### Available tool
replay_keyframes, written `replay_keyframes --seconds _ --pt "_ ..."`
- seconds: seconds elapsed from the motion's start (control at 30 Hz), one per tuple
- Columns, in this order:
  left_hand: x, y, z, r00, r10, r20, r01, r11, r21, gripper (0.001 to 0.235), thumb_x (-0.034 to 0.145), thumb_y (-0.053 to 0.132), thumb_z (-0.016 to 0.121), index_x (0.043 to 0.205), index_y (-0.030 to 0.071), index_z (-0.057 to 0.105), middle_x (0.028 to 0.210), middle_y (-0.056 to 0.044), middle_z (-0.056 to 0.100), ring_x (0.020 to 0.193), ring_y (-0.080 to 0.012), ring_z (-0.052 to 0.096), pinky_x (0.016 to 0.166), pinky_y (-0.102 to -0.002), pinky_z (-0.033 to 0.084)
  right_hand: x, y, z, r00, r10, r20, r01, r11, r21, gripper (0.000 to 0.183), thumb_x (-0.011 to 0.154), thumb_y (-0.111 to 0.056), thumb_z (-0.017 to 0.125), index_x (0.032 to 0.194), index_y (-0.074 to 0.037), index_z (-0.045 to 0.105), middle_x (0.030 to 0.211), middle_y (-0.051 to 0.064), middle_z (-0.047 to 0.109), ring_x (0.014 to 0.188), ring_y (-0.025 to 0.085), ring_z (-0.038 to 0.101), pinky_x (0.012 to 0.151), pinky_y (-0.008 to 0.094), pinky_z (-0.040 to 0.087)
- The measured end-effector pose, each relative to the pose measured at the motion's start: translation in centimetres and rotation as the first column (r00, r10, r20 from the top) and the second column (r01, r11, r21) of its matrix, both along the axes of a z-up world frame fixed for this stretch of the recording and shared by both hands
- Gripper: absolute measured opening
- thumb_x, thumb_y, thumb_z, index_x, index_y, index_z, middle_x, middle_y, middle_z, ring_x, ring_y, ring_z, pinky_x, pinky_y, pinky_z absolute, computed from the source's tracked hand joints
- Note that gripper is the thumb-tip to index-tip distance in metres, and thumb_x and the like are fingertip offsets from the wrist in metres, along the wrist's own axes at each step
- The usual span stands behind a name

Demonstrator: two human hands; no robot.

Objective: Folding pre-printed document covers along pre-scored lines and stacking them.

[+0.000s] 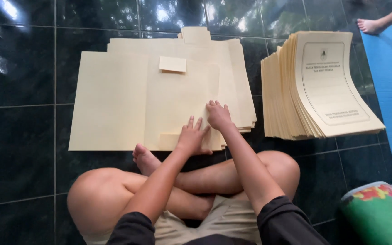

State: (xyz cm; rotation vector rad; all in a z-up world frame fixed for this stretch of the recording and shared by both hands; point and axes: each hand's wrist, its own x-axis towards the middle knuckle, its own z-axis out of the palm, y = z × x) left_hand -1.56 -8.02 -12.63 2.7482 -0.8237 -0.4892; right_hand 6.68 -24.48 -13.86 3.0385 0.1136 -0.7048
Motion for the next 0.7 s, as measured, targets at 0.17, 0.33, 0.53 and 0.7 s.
replay_keyframes --seconds 0.17,0.33,0.53,0.7 --pt "0.3 2.0 -2.8 0.997 0.037 0.074 -0.024 0.985 -0.169 0.065 0.085 0.054 0.071 0.137 0.018 0.064 0.154 -0.019 0.049 0.147 -0.0438 0.040 0.098 -0.051 0.053 -3.5 -1.0 -1.7 0.998 0.062 -0.011 -0.062 0.998 0.030 0.062 0.088 -0.003 0.049 0.148 -0.012 0.057 0.160 0.010 0.047 0.148 0.032 0.043 0.114 0.065 0.036" --pt "1.8 2.7 -8.4 0.976 0.164 0.146 -0.138 0.975 -0.174 0.039 0.092 0.049 0.064 0.108 0.016 0.078 0.134 -0.009 0.062 0.130 -0.0330 0.055 0.088 -0.049 0.056 -6.4 -1.3 0.7 0.815 0.562 -0.141 -0.579 0.781 -0.235 0.046 0.085 0.000 0.056 0.125 -0.012 0.075 0.133 0.003 0.072 0.135 0.031 0.058 0.109 0.051 0.050" --pt "2.0 5.5 -6.0 0.955 0.269 0.129 -0.261 0.963 -0.073 0.035 0.092 0.040 0.065 0.098 0.008 0.079 0.101 -0.007 0.064 0.101 -0.0296 0.063 0.080 -0.047 0.056 -8.2 -0.7 0.8 0.997 -0.058 -0.052 0.070 0.962 0.265 0.058 0.072 -0.019 0.073 0.128 -0.005 0.069 0.119 0.018 0.074 0.112 0.042 0.069 0.098 0.054 0.056" --pt "1.9 7.9 -2.4 0.864 0.421 -0.274 -0.467 0.875 -0.126 0.036 0.088 0.044 0.064 0.070 0.014 0.077 0.081 -0.010 0.074 0.086 -0.0364 0.073 0.075 -0.048 0.055 -6.5 -1.9 -3.7 0.992 -0.126 -0.004 0.121 0.937 0.328 0.040 0.073 -0.047 0.077 0.089 -0.011 0.083 0.143 0.018 0.062 0.114 0.052 0.064 0.093 0.057 0.054"
